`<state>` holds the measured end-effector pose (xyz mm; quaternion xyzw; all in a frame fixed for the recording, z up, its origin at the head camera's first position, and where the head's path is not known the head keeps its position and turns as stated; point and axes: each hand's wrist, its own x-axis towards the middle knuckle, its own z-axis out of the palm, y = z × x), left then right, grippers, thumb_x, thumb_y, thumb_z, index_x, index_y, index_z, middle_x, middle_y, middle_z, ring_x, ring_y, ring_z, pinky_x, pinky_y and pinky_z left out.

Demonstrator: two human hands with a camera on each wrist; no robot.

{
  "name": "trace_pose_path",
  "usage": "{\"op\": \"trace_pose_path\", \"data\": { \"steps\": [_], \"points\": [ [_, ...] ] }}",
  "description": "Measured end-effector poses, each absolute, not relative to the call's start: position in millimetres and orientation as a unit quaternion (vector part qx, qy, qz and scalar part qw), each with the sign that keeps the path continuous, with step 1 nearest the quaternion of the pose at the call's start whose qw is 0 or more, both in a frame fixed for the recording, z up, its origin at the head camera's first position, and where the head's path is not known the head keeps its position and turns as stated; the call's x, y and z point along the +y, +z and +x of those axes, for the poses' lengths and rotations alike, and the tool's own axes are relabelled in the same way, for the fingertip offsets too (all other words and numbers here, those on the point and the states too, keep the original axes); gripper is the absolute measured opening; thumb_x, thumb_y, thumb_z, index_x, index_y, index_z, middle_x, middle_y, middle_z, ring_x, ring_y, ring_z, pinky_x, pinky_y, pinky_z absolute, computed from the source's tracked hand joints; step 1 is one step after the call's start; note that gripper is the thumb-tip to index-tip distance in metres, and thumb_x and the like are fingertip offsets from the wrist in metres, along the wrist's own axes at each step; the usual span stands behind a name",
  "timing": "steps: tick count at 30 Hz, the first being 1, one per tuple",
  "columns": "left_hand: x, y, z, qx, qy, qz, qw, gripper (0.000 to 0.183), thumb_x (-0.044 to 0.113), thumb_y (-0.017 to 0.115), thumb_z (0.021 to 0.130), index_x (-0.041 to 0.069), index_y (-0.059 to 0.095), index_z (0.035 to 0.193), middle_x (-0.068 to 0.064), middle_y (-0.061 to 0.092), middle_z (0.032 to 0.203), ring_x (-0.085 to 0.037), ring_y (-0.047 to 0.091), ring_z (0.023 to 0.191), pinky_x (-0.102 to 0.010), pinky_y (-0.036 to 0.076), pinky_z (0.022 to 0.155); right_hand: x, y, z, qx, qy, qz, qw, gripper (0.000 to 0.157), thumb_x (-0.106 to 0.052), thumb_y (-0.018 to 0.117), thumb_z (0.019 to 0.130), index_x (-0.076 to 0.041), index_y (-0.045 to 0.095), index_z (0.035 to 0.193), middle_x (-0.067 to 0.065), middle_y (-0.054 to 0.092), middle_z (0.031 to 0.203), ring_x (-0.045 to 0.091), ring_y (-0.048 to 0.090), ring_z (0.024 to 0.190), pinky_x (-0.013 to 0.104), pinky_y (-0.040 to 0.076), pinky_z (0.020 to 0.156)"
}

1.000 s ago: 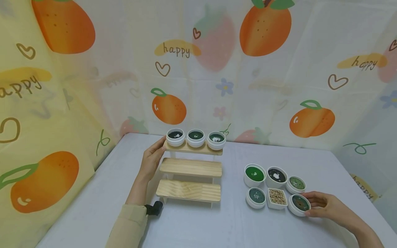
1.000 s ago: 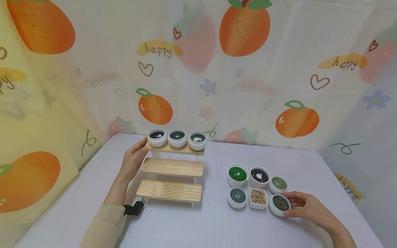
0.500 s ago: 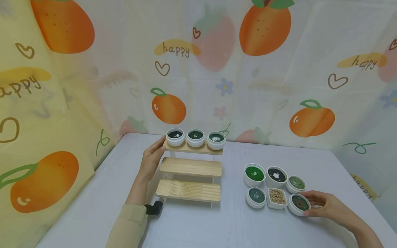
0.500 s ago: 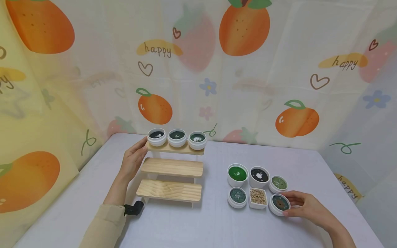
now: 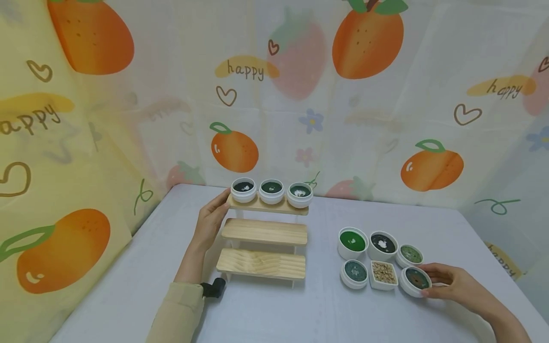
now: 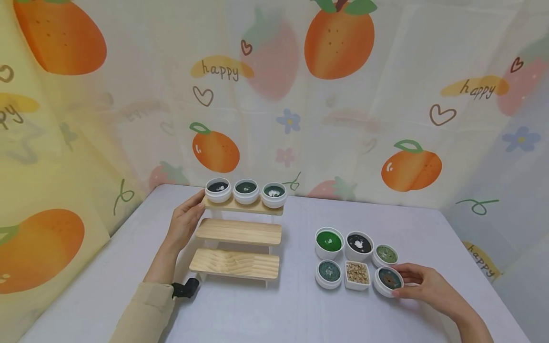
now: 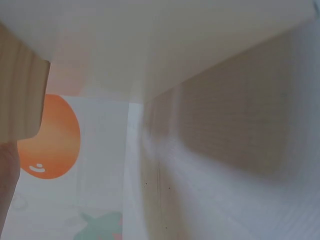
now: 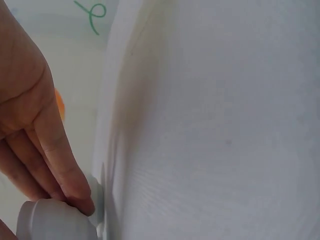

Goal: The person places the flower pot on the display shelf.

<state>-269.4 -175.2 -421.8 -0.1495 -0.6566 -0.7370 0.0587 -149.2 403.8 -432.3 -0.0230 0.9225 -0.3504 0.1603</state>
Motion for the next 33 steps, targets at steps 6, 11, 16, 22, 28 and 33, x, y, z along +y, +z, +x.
{"op": "trace_pose_path", "data": {
  "steps": [6, 11, 16, 22, 28, 33],
  "points": [
    [-176.4, -421.4, -269.5, -0.663, -0.732, -0.145, 0.05, 0.052, 0.013, 0.046, 0.103, -0.003, 0.034, 0.151, -0.017, 0.032, 0.161, 0.0, 0.042, 0.138, -0.011, 0.034, 0.116, 404.4, -424.9, -150.8, 0.933, -0.332, -0.028, 0.139, 0.063, -0.032, 0.074, 0.087, 0.003, 0.053, 0.136, 0.02, 0.063, 0.131, -0.006, 0.059, 0.098, 0.023, 0.058, 0.077],
    [-176.9, -421.7, -269.3, -0.668, -0.729, -0.142, 0.048, 0.052, 0.015, 0.046, 0.104, -0.002, 0.034, 0.151, -0.016, 0.032, 0.161, -0.014, 0.035, 0.147, -0.012, 0.034, 0.116, 404.1, -417.8, -152.4, 0.933, -0.334, -0.03, 0.129, 0.063, -0.033, 0.073, 0.088, 0.001, 0.053, 0.137, 0.017, 0.064, 0.13, -0.019, 0.05, 0.093, 0.021, 0.056, 0.075],
    [-176.8, -421.6, -269.3, -0.667, -0.73, -0.141, 0.049, 0.052, 0.015, 0.046, 0.104, -0.001, 0.034, 0.151, -0.015, 0.033, 0.161, -0.015, 0.034, 0.148, -0.011, 0.034, 0.116, 401.9, -412.1, -154.7, 0.935, -0.333, -0.036, 0.12, 0.062, -0.034, 0.073, 0.089, -0.002, 0.053, 0.138, 0.011, 0.065, 0.128, -0.019, 0.05, 0.093, 0.023, 0.056, 0.075],
    [-176.8, -422.3, -270.0, -0.666, -0.73, -0.145, 0.05, 0.052, 0.014, 0.046, 0.104, -0.002, 0.033, 0.151, -0.016, 0.032, 0.161, -0.009, 0.038, 0.144, -0.012, 0.034, 0.116, 395.4, -404.7, -158.5, 0.935, -0.335, -0.034, 0.109, 0.061, -0.034, 0.073, 0.088, -0.004, 0.054, 0.138, 0.009, 0.066, 0.127, -0.018, 0.05, 0.093, 0.03, 0.057, 0.079],
    [-176.9, -422.6, -270.3, -0.663, -0.733, -0.142, 0.051, 0.052, 0.014, 0.046, 0.103, -0.002, 0.034, 0.151, -0.015, 0.034, 0.16, -0.009, 0.039, 0.143, -0.012, 0.034, 0.116, 382.2, -395.3, -162.3, 0.935, -0.338, -0.042, 0.1, 0.06, -0.036, 0.073, 0.088, -0.006, 0.054, 0.138, 0.011, 0.066, 0.127, -0.015, 0.052, 0.093, 0.026, 0.055, 0.077],
    [-176.5, -422.1, -270.5, -0.66, -0.736, -0.141, 0.05, 0.052, 0.013, 0.046, 0.103, -0.003, 0.033, 0.151, -0.015, 0.033, 0.16, -0.003, 0.041, 0.14, -0.011, 0.035, 0.115, 366.3, -388.2, -166.2, 0.935, -0.339, -0.049, 0.092, 0.061, -0.037, 0.073, 0.088, -0.006, 0.054, 0.138, 0.015, 0.064, 0.129, 0.003, 0.059, 0.103, 0.034, 0.057, 0.082]
  ]
}}
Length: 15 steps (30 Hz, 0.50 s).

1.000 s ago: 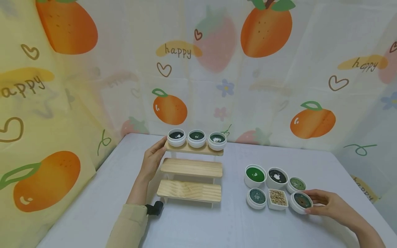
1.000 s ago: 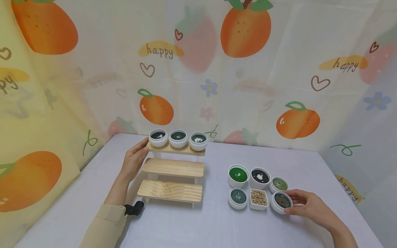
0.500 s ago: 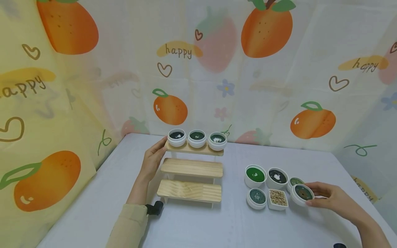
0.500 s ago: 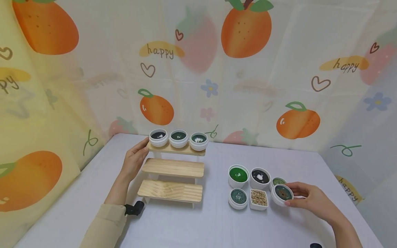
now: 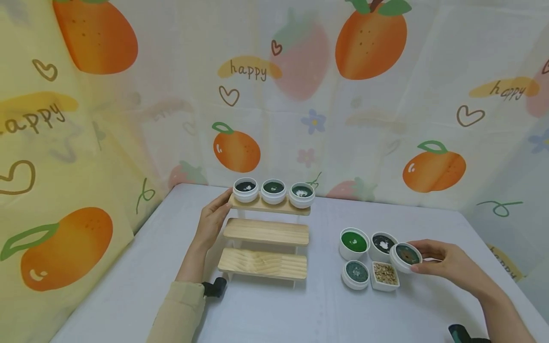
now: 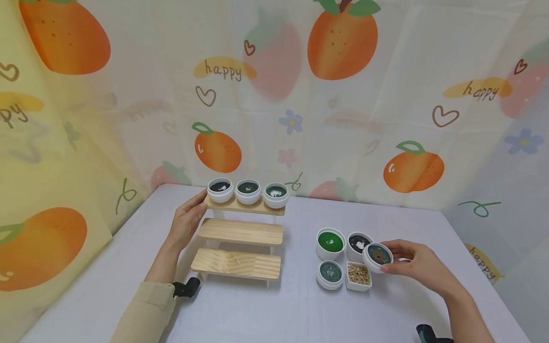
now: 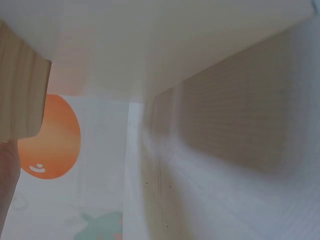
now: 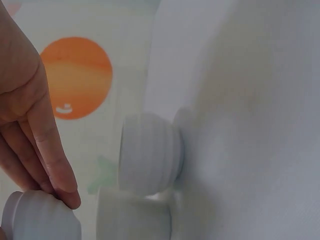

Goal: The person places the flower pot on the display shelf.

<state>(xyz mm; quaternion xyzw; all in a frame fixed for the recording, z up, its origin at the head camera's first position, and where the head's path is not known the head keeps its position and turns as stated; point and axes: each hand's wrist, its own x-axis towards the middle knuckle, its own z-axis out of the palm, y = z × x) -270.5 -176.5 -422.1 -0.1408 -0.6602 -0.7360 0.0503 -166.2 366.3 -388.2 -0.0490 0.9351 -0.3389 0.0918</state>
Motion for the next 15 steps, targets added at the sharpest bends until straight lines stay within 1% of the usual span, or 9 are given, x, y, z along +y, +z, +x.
{"op": "trace_pose_path", "data": {
  "steps": [2, 4, 5, 8, 11, 12, 15],
  "points": [
    [-176.4, -421.9, -270.4, -0.66, -0.736, -0.141, 0.05, 0.052, 0.012, 0.046, 0.103, -0.003, 0.033, 0.151, -0.015, 0.034, 0.16, -0.001, 0.042, 0.138, -0.011, 0.035, 0.114, 359.5, -386.4, -168.3, 0.936, -0.338, -0.051, 0.089, 0.062, -0.037, 0.073, 0.088, -0.007, 0.054, 0.138, 0.015, 0.065, 0.128, 0.015, 0.061, 0.108, 0.037, 0.058, 0.083],
    [-176.3, -421.8, -270.3, -0.659, -0.737, -0.141, 0.05, 0.052, 0.013, 0.046, 0.103, -0.003, 0.033, 0.151, -0.015, 0.034, 0.16, 0.0, 0.043, 0.137, -0.011, 0.035, 0.114, 353.0, -384.7, -170.6, 0.935, -0.339, -0.058, 0.087, 0.061, -0.037, 0.073, 0.088, -0.007, 0.054, 0.138, 0.016, 0.065, 0.128, 0.022, 0.06, 0.111, 0.035, 0.059, 0.084],
    [-176.3, -421.6, -270.1, -0.659, -0.737, -0.141, 0.05, 0.052, 0.013, 0.046, 0.103, -0.003, 0.033, 0.151, -0.015, 0.034, 0.16, 0.001, 0.043, 0.136, -0.011, 0.035, 0.114, 350.1, -383.9, -171.9, 0.934, -0.341, -0.063, 0.085, 0.061, -0.036, 0.073, 0.088, -0.007, 0.055, 0.137, 0.016, 0.065, 0.128, 0.021, 0.061, 0.11, 0.033, 0.059, 0.084],
    [-176.4, -421.3, -269.6, -0.657, -0.739, -0.14, 0.047, 0.052, 0.012, 0.046, 0.103, -0.003, 0.033, 0.151, -0.015, 0.034, 0.16, 0.003, 0.044, 0.135, -0.011, 0.035, 0.115, 341.8, -381.6, -175.6, 0.933, -0.342, -0.077, 0.076, 0.058, -0.035, 0.075, 0.086, -0.009, 0.058, 0.135, 0.013, 0.066, 0.127, 0.004, 0.061, 0.103, 0.021, 0.056, 0.081],
    [-176.4, -421.5, -269.3, -0.656, -0.74, -0.138, 0.046, 0.052, 0.011, 0.045, 0.103, -0.003, 0.033, 0.151, -0.015, 0.034, 0.16, 0.006, 0.045, 0.132, -0.012, 0.034, 0.116, 333.4, -379.3, -178.2, 0.93, -0.349, -0.093, 0.067, 0.057, -0.034, 0.077, 0.084, -0.009, 0.06, 0.133, 0.011, 0.068, 0.124, -0.009, 0.058, 0.097, 0.015, 0.054, 0.08],
    [-176.5, -421.7, -269.3, -0.656, -0.741, -0.138, 0.047, 0.052, 0.01, 0.045, 0.103, -0.003, 0.033, 0.151, -0.015, 0.034, 0.16, 0.008, 0.046, 0.131, -0.012, 0.035, 0.115, 330.6, -378.4, -179.0, 0.929, -0.351, -0.096, 0.067, 0.057, -0.034, 0.078, 0.084, -0.009, 0.06, 0.132, 0.011, 0.068, 0.124, -0.01, 0.058, 0.096, 0.015, 0.054, 0.08],
    [-176.6, -421.2, -269.9, -0.655, -0.741, -0.141, 0.05, 0.051, 0.01, 0.045, 0.103, -0.003, 0.033, 0.151, -0.015, 0.034, 0.16, 0.011, 0.047, 0.128, -0.011, 0.035, 0.115, 323.1, -375.4, -181.9, 0.925, -0.359, -0.107, 0.067, 0.056, -0.034, 0.078, 0.084, -0.009, 0.061, 0.131, 0.01, 0.069, 0.121, -0.006, 0.06, 0.096, 0.017, 0.055, 0.08]
  ]
}}
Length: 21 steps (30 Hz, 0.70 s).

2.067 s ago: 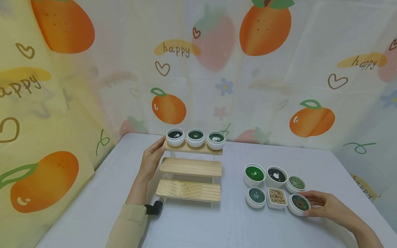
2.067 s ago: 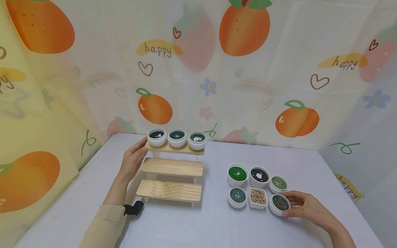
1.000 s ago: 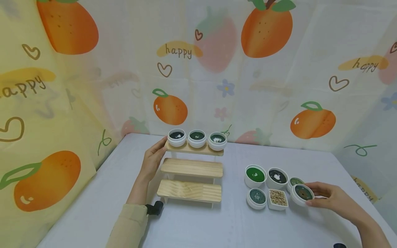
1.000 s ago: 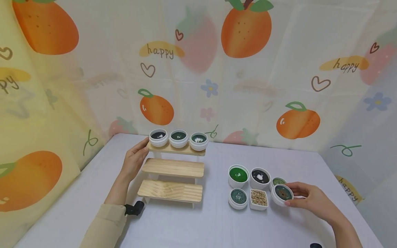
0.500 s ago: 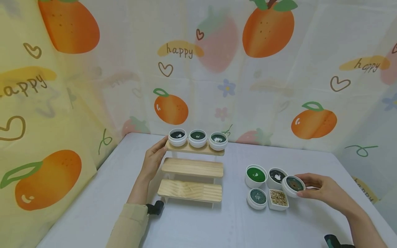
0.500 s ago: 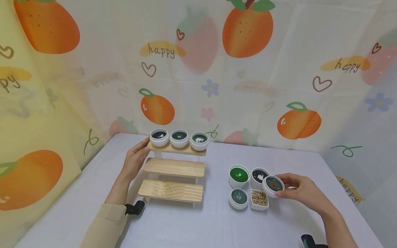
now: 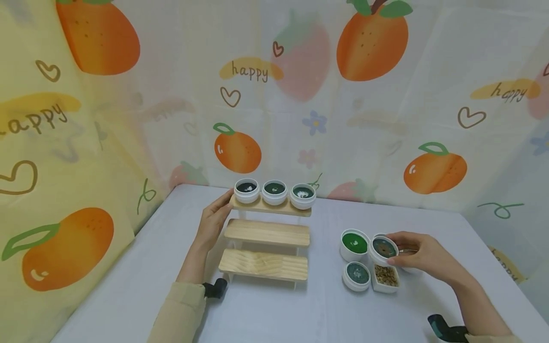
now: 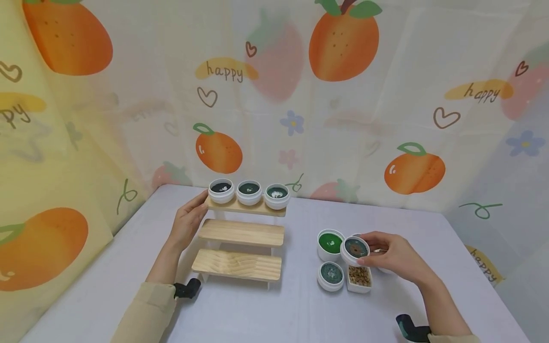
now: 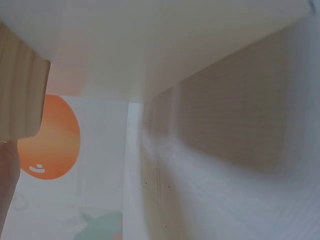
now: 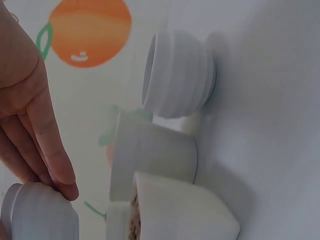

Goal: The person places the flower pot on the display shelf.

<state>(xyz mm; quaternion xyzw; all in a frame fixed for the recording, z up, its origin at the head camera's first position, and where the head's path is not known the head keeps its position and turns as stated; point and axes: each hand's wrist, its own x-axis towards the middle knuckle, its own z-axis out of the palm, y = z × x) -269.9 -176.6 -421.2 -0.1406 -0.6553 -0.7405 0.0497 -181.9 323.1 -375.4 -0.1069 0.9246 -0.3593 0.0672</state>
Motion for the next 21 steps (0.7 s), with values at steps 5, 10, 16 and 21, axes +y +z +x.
{"op": "trace_pose_path", "data": {
  "steps": [5, 10, 16, 21],
  "points": [
    [-175.9, -423.0, -270.8, -0.655, -0.74, -0.142, 0.052, 0.051, 0.011, 0.045, 0.103, -0.003, 0.034, 0.151, -0.017, 0.033, 0.16, 0.009, 0.046, 0.129, -0.011, 0.035, 0.115, 313.3, -373.1, -184.9, 0.916, -0.376, -0.121, 0.067, 0.054, -0.032, 0.078, 0.083, -0.009, 0.062, 0.13, 0.01, 0.07, 0.119, 0.0, 0.062, 0.096, 0.019, 0.056, 0.078],
    [-175.9, -422.6, -270.6, -0.659, -0.737, -0.142, 0.053, 0.051, 0.012, 0.045, 0.104, -0.002, 0.034, 0.151, -0.017, 0.033, 0.16, -0.004, 0.041, 0.141, -0.012, 0.035, 0.116, 300.9, -371.9, -189.4, 0.913, -0.379, -0.134, 0.065, 0.053, -0.033, 0.079, 0.082, -0.01, 0.063, 0.128, 0.009, 0.07, 0.119, 0.0, 0.062, 0.098, 0.017, 0.055, 0.082],
    [-175.2, -420.3, -269.6, -0.657, -0.739, -0.143, 0.048, 0.051, 0.01, 0.043, 0.103, -0.003, 0.033, 0.152, -0.014, 0.033, 0.161, -0.024, 0.029, 0.15, -0.014, 0.033, 0.118, 285.9, -370.4, -194.0, 0.906, -0.387, -0.16, 0.063, 0.053, -0.032, 0.08, 0.082, -0.01, 0.064, 0.127, 0.008, 0.071, 0.119, 0.0, 0.064, 0.099, 0.017, 0.055, 0.084],
    [-174.8, -419.1, -268.3, -0.659, -0.739, -0.136, 0.046, 0.051, 0.009, 0.042, 0.103, -0.002, 0.033, 0.152, -0.013, 0.033, 0.161, -0.026, 0.028, 0.151, -0.017, 0.032, 0.119, 272.2, -367.8, -197.2, 0.898, -0.403, -0.166, 0.067, 0.053, -0.032, 0.081, 0.081, -0.012, 0.064, 0.127, 0.008, 0.07, 0.122, 0.01, 0.066, 0.102, 0.019, 0.057, 0.082]
  ]
}}
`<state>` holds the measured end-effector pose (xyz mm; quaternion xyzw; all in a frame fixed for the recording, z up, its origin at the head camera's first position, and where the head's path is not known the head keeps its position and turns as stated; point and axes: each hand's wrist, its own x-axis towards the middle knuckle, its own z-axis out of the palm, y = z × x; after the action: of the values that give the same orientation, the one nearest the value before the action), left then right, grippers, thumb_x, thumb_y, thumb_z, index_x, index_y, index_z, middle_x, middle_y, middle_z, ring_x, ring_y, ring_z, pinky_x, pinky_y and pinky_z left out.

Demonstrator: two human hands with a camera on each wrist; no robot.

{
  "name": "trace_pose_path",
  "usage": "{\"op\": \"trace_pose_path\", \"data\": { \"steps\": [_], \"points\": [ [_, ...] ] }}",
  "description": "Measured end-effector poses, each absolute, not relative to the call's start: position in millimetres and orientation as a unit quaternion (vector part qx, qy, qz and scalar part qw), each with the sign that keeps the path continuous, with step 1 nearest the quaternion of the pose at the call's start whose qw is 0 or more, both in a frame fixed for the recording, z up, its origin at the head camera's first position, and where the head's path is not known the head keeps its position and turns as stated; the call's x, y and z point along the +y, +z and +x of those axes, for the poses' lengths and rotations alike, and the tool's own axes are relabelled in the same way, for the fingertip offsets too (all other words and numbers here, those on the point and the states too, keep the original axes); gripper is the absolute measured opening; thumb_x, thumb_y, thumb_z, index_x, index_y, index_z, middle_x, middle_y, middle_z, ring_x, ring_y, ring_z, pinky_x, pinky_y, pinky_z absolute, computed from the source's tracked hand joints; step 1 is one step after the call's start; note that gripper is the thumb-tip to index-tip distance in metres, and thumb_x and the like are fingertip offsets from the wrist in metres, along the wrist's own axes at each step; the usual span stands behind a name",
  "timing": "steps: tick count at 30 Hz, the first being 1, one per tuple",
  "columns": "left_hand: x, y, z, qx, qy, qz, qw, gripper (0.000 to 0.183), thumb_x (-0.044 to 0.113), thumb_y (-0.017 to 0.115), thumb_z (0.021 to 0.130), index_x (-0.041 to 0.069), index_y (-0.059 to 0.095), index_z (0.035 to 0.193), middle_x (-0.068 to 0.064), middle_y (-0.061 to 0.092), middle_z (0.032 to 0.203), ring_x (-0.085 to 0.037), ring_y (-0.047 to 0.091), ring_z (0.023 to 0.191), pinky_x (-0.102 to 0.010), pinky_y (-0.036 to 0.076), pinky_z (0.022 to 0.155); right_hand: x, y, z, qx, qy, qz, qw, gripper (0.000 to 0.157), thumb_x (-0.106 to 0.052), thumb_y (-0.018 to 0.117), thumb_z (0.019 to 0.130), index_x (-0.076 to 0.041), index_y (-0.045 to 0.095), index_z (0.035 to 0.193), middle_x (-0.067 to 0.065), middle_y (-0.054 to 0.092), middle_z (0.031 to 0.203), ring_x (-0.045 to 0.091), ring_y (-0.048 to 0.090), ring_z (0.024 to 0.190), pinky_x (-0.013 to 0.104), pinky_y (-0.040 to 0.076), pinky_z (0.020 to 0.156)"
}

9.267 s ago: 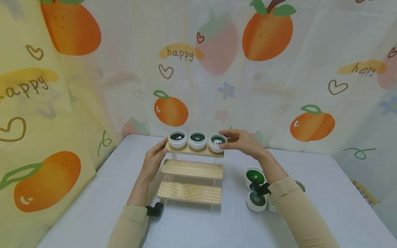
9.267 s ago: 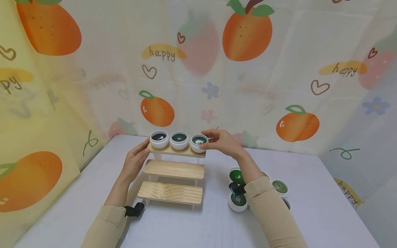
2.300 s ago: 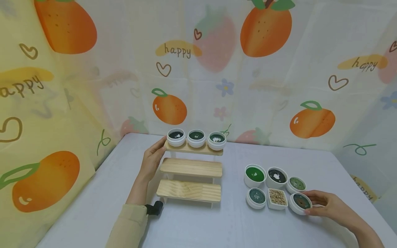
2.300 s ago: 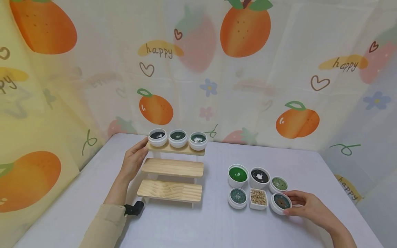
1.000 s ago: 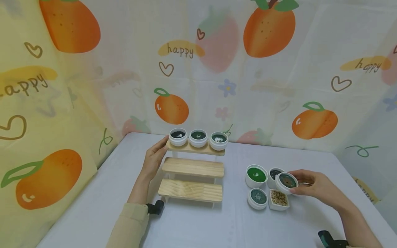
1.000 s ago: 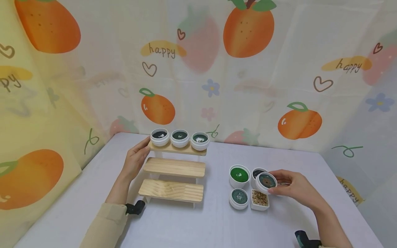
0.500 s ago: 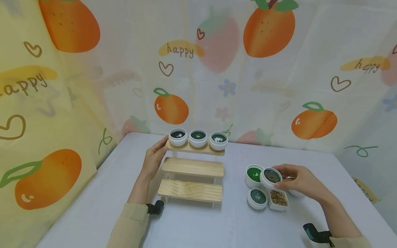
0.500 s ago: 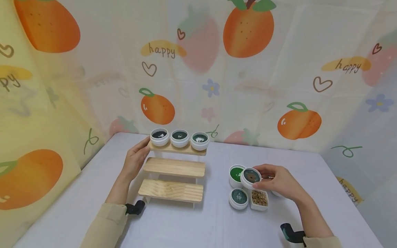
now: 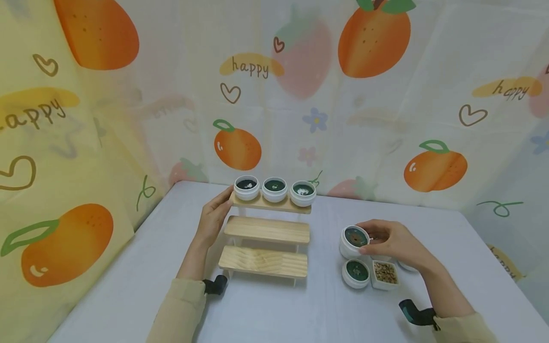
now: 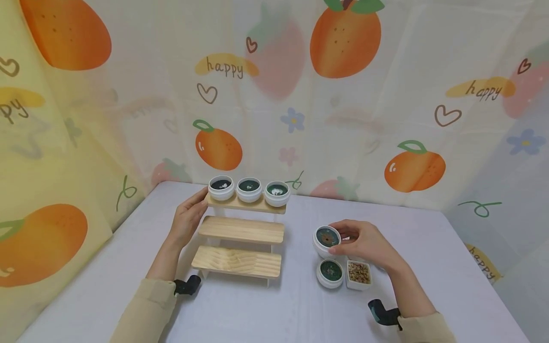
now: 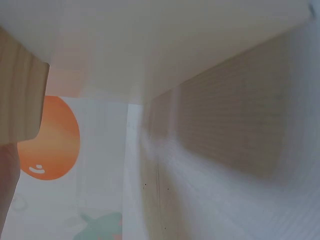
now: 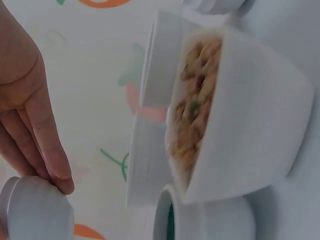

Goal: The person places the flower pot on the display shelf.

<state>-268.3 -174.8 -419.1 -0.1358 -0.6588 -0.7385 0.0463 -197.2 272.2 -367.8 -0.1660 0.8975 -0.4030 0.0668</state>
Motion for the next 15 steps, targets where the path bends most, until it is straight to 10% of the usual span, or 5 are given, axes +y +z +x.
{"op": "trace_pose_path", "data": {
  "steps": [15],
  "points": [
    [-174.5, -420.7, -268.9, -0.662, -0.736, -0.134, 0.051, 0.05, 0.011, 0.043, 0.104, -0.001, 0.034, 0.152, -0.015, 0.033, 0.161, -0.026, 0.028, 0.151, -0.02, 0.031, 0.121, 221.5, -359.6, -209.3, 0.877, -0.44, -0.183, 0.058, 0.058, -0.029, 0.084, 0.077, -0.009, 0.064, 0.127, 0.011, 0.07, 0.121, 0.021, 0.068, 0.105, 0.021, 0.059, 0.085]
  ]
}}
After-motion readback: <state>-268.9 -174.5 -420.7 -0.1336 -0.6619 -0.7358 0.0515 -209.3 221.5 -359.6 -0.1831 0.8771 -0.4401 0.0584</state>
